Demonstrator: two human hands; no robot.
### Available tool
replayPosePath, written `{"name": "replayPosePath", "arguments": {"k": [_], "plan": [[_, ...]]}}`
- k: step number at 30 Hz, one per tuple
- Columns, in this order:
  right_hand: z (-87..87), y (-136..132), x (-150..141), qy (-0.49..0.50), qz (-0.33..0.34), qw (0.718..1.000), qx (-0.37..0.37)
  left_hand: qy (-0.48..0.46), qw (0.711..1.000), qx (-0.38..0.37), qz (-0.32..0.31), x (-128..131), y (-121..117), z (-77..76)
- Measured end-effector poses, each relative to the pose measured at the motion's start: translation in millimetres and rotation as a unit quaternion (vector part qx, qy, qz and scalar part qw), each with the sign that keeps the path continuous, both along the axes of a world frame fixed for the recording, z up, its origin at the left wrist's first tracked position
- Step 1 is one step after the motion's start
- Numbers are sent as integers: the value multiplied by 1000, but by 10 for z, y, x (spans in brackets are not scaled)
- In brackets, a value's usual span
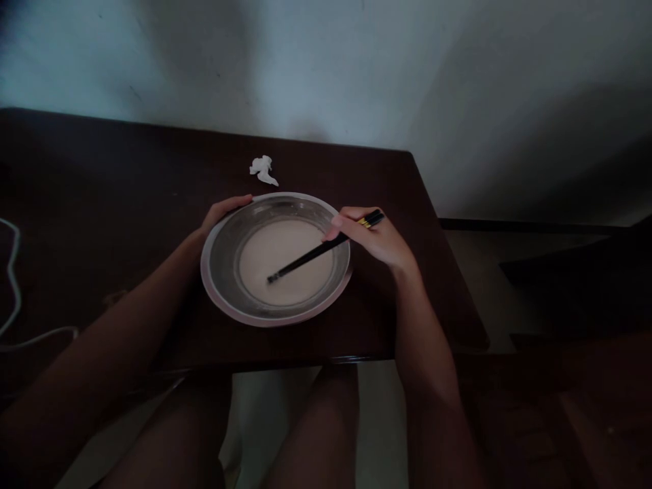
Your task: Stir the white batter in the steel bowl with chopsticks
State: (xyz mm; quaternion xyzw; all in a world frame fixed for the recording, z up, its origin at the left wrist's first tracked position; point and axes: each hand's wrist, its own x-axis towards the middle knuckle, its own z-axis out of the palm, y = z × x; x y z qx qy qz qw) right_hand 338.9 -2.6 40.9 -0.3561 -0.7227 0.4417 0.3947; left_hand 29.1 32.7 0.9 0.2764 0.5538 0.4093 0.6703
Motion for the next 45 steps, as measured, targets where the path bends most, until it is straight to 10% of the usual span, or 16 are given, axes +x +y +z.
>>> {"name": "replayPosePath", "arguments": {"k": [6,12,18,24,29,36,42,45], "plan": [[-2,24,88,35,-155,986,53,1,1000,16,-15,-15,0,-17],[8,-3,10,1,-6,1000,13,7,999,33,-23,-38,28,-89],[23,14,110,36,-139,988,56,-2,999,24,-34,-38,26,-97],[15,18,30,-14,-10,1000,22,11,1000,24,-11,-11,8,-52],[0,38,113,28,-143,987,71,17,1000,15,-13,-11,-1,-22],[-9,11,8,-7,-15,1000,23,10,1000,21,-7,-19,20,-67],[4,29,131,49,-149,985,67,11,999,36,-30,-38,15,-82],[15,-4,102,45,-99,994,31,17,999,39,-31,-53,34,-117]]}}
